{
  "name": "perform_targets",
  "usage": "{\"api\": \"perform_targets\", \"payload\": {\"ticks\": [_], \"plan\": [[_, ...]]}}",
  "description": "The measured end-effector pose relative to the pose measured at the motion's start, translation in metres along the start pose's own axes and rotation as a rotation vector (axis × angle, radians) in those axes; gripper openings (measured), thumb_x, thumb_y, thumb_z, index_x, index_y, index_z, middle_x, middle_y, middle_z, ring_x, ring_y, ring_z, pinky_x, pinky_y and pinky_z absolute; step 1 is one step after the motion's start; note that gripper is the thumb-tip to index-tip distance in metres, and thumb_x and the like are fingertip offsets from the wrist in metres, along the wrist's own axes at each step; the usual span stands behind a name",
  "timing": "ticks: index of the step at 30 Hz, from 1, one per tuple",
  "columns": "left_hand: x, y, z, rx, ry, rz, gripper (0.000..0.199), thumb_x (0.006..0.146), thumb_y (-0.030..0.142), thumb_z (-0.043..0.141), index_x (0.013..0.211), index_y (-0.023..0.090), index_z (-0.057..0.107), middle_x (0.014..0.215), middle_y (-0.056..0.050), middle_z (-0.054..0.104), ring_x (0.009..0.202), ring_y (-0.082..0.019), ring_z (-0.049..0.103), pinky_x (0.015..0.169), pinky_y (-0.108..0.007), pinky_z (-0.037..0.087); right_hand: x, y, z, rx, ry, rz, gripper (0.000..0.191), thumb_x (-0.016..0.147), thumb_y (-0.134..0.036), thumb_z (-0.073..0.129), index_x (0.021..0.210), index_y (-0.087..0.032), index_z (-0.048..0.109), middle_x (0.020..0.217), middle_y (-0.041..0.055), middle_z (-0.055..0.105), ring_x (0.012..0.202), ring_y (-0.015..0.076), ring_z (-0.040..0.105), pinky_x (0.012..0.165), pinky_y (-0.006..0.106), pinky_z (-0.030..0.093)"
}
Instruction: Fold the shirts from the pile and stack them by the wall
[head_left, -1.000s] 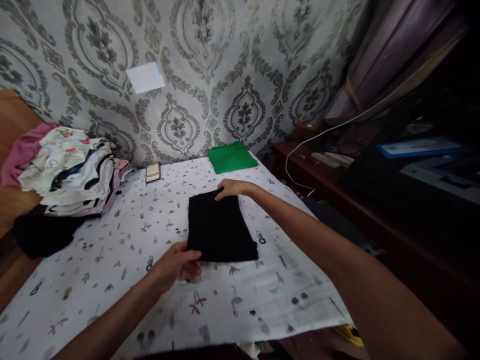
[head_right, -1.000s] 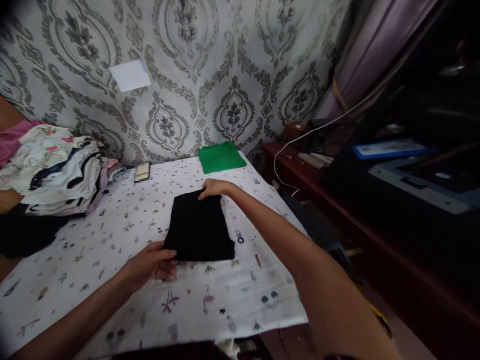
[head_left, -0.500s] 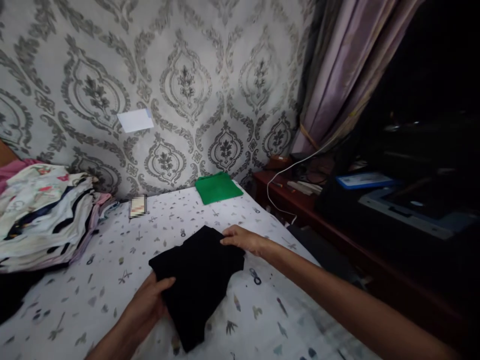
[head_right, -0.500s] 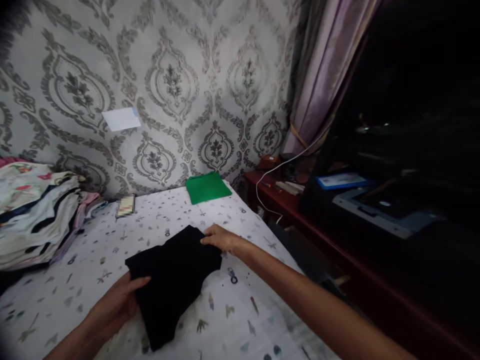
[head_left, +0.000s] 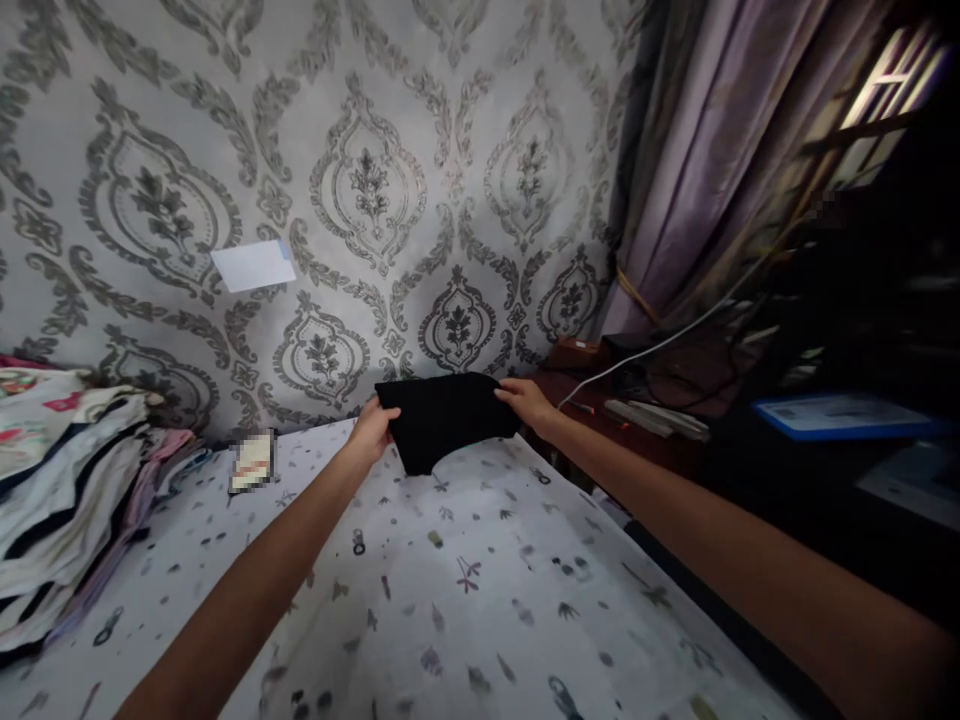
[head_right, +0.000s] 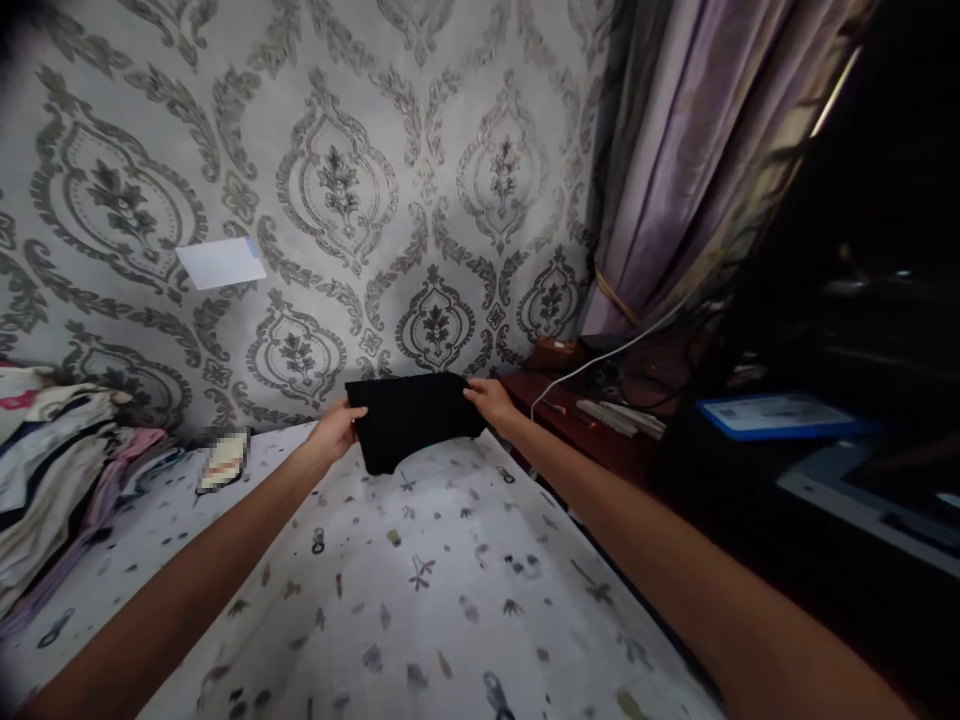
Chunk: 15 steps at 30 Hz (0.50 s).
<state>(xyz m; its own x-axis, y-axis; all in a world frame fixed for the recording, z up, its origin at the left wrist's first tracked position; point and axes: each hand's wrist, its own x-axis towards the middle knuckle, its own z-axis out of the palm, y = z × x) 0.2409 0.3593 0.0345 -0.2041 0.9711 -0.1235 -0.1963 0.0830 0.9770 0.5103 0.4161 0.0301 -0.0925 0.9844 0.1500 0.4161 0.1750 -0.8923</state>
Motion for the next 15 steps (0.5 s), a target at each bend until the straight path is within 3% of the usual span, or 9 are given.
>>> {"api": "perform_targets", "payload": {"ticks": [3, 6, 11, 15], "plan": [[0.046, -0.015, 0.012, 0.013, 0.027, 0.011, 0.038, 0.071, 0.008, 0.063, 0.107, 0.021, 0.058, 0.088, -0.003, 0.07, 0.074, -0.017, 0.067, 0.061, -0.026, 0.054, 0.035, 0.019, 0.013, -0.124, 0.11, 0.024, 0.025, 0.081, -0.037, 0.061, 0.091, -0.017, 0.071, 0.08, 0.0027, 0.069, 0.082, 0.0203, 0.062, 0.071, 0.027, 0.047], [0.074, -0.043, 0.014, 0.052, 0.046, -0.015, 0.036, 0.072, 0.006, 0.061, 0.105, 0.019, 0.059, 0.085, -0.006, 0.07, 0.077, -0.019, 0.068, 0.067, -0.03, 0.056, 0.052, 0.046, 0.029, -0.255, 0.169, 0.106, 0.023, 0.083, -0.027, 0.058, 0.096, -0.017, 0.074, 0.088, 0.0078, 0.072, 0.089, 0.0232, 0.064, 0.074, 0.03, 0.046], [0.098, -0.078, 0.003, 0.114, 0.022, 0.0, 0.037, 0.073, 0.008, 0.061, 0.108, 0.018, 0.058, 0.089, -0.008, 0.071, 0.085, -0.024, 0.071, 0.079, -0.038, 0.058, 0.057, 0.078, 0.042, -0.412, 0.191, 0.212, 0.027, 0.089, -0.026, 0.052, 0.098, -0.016, 0.076, 0.096, 0.0132, 0.073, 0.09, 0.0254, 0.067, 0.073, 0.031, 0.047], [0.103, -0.083, -0.003, 0.188, -0.061, 0.079, 0.043, 0.075, 0.012, 0.064, 0.116, 0.021, 0.054, 0.093, -0.007, 0.071, 0.088, -0.023, 0.07, 0.084, -0.039, 0.057, 0.052, 0.073, 0.039, -0.49, 0.202, 0.204, 0.028, 0.091, -0.025, 0.051, 0.101, -0.018, 0.075, 0.096, 0.0121, 0.074, 0.091, 0.0244, 0.068, 0.075, 0.03, 0.048]]}}
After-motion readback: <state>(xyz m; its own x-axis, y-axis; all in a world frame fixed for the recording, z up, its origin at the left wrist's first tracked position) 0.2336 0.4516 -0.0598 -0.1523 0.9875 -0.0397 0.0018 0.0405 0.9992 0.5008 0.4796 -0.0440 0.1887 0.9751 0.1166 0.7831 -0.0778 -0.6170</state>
